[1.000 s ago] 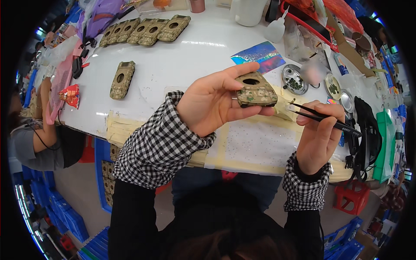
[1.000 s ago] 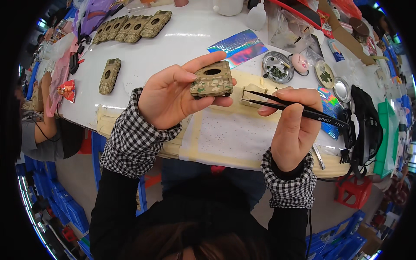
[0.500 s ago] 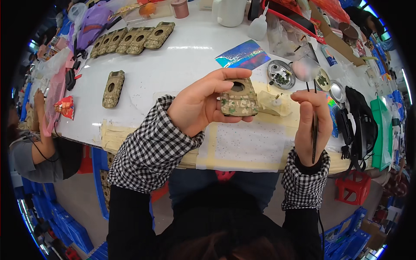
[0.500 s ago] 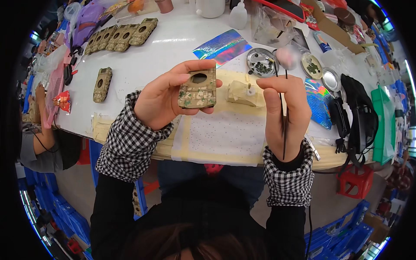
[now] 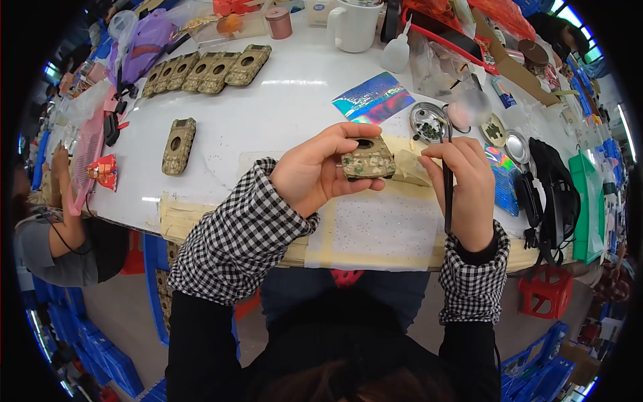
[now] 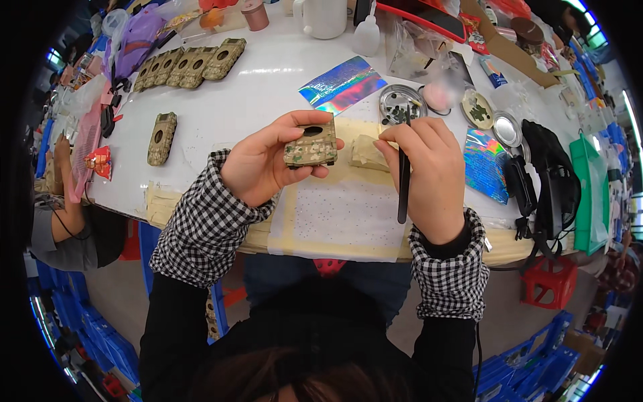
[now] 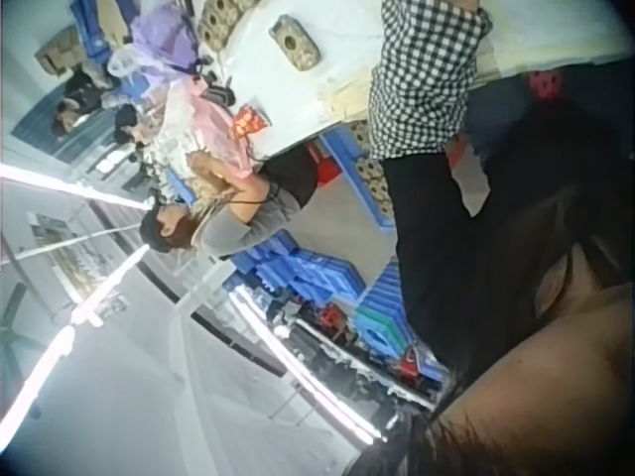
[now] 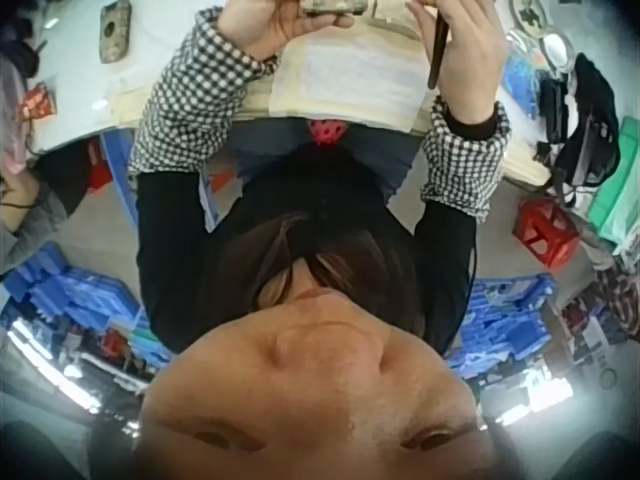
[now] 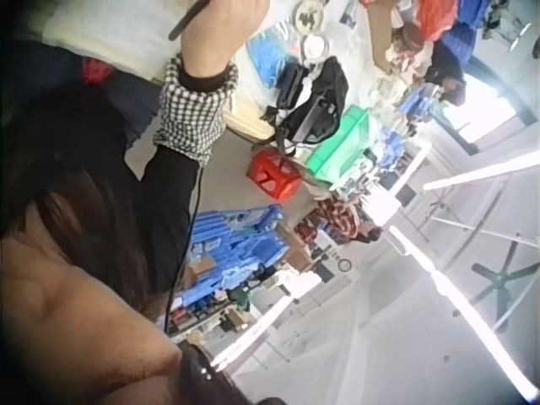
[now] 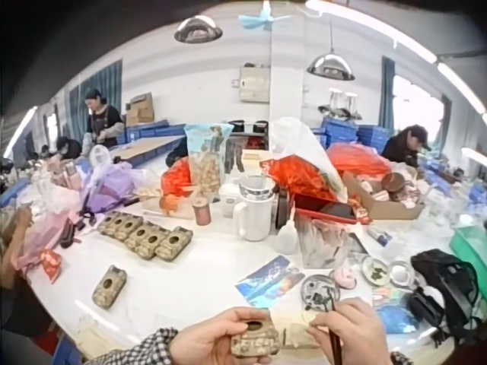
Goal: Painting camouflage patterns on small-scale toy tank models using a brush and tweezers.
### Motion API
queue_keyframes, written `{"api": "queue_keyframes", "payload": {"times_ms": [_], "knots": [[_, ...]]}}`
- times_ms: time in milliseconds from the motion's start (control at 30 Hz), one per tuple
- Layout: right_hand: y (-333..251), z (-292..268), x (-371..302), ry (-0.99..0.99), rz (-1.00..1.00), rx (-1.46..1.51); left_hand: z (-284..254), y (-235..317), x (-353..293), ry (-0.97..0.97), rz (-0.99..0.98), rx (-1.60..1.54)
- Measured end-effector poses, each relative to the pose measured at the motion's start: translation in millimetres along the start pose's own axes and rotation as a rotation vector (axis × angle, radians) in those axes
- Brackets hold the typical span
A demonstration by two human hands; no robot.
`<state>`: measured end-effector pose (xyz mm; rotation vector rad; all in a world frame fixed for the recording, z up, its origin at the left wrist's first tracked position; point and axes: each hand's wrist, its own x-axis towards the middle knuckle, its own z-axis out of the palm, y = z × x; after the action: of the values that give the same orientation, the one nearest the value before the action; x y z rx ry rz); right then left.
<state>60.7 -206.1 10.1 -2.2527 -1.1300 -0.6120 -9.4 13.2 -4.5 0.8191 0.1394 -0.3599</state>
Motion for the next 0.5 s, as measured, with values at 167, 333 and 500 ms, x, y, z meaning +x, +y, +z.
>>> {"api": "queue_keyframes", "payload": {"times_ms": [167, 333, 500], "knots": [[-7, -13, 4, 0.106, 0.012, 0.021, 5, 1, -3, 0.001, -0.003, 0.023], [-28, -16, 1, 0.310, 0.043, 0.346, 7, 1, -4, -0.010, -0.029, 0.043], [-34, 3, -1, 0.156, 0.126, 0.705, 12, -2, -7, -0.025, -0.044, 0.038]]}}
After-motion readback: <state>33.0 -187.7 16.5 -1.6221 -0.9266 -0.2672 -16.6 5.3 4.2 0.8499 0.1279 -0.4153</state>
